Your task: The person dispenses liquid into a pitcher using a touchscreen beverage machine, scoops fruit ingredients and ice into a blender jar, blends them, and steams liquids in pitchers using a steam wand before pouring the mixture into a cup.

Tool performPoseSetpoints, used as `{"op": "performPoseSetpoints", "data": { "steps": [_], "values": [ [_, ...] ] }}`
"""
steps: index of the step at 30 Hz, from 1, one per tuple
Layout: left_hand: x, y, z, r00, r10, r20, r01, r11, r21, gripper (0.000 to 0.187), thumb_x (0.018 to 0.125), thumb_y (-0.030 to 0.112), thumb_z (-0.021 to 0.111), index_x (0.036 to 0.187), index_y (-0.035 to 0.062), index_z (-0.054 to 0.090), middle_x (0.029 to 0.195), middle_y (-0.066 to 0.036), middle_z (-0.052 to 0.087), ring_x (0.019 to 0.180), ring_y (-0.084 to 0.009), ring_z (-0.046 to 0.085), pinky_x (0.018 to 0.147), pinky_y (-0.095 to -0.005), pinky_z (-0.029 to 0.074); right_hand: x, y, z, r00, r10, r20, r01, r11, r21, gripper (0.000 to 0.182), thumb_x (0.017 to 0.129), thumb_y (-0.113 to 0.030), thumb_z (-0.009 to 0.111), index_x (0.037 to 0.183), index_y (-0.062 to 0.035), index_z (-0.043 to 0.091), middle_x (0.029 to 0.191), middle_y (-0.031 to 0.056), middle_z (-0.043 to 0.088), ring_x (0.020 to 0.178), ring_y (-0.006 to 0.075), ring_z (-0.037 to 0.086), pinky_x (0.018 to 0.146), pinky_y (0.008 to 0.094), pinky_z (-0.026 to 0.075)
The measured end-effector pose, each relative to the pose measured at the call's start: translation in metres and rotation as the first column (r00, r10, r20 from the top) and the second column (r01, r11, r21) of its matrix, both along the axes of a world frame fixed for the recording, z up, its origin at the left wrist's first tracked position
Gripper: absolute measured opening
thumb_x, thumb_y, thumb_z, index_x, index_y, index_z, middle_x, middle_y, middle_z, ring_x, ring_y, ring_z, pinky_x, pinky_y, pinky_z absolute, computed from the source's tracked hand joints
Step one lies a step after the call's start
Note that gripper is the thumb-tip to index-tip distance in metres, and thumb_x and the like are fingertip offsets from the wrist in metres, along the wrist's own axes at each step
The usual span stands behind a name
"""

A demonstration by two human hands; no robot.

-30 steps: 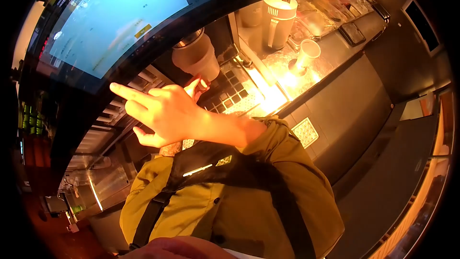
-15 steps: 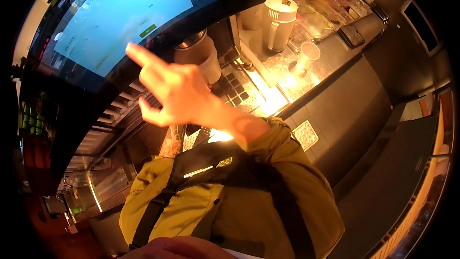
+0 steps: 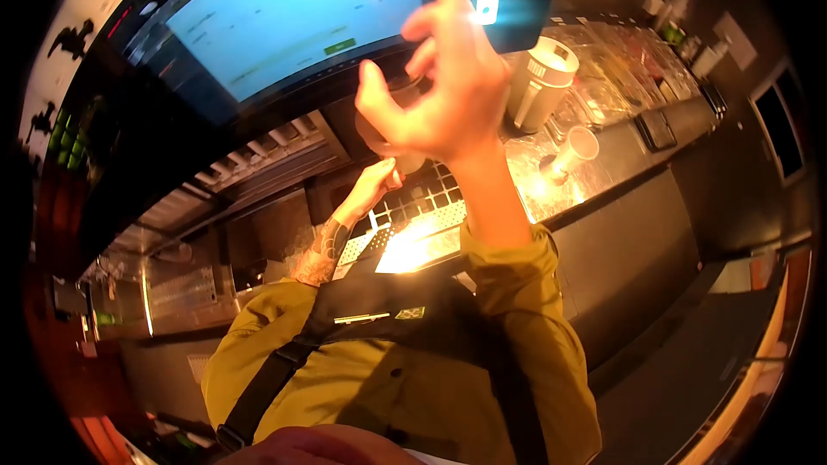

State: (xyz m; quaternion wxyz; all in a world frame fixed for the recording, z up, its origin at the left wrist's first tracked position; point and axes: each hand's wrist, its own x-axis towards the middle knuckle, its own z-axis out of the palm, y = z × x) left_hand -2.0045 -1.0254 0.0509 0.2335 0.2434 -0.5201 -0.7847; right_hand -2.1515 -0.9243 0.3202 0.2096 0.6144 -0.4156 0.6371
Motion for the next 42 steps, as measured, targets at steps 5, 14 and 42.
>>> {"op": "performPoseSetpoints", "data": {
  "steps": [5,14,42],
  "values": [
    [0.027,0.033,-0.022,0.998,0.051,0.020,-0.051,0.998,-0.026,0.035,0.098,0.031,0.042,0.078,0.0048,0.054,0.083,-0.004,0.055,0.080,-0.0138,0.050,0.076,-0.0277,0.041,0.003,0.015,-0.031,0.989,0.094,0.117,-0.096,0.995,0.007,0.028,0.056,-0.012,0.068,0.073,-0.0026,0.049,0.120,0.0189,0.057,0.045,0.0111,0.051,0.042,0.0203,0.043],
    [0.113,0.130,-0.042,0.966,0.239,0.097,-0.243,0.969,0.032,0.042,0.098,0.033,0.039,0.075,0.0030,0.055,0.091,-0.006,0.057,0.084,-0.0147,0.054,0.079,-0.0280,0.042,0.005,-0.022,-0.008,0.996,0.094,-0.008,-0.092,0.981,0.169,0.046,0.063,-0.015,0.071,0.106,-0.0136,0.056,0.094,0.0055,0.060,0.047,0.0093,0.053,0.046,0.0222,0.045],
    [0.302,0.250,-0.086,0.798,0.585,0.143,-0.597,0.800,0.061,0.035,0.098,0.027,0.042,0.080,-0.0001,0.057,0.099,-0.009,0.056,0.097,-0.0184,0.051,0.085,-0.0342,0.041,0.101,-0.033,-0.062,0.994,-0.108,-0.012,0.105,0.930,0.352,0.092,0.061,-0.021,0.073,0.141,-0.0118,0.028,0.099,0.0069,0.056,0.060,0.0157,0.058,0.053,0.0260,0.049]
  ]
}}
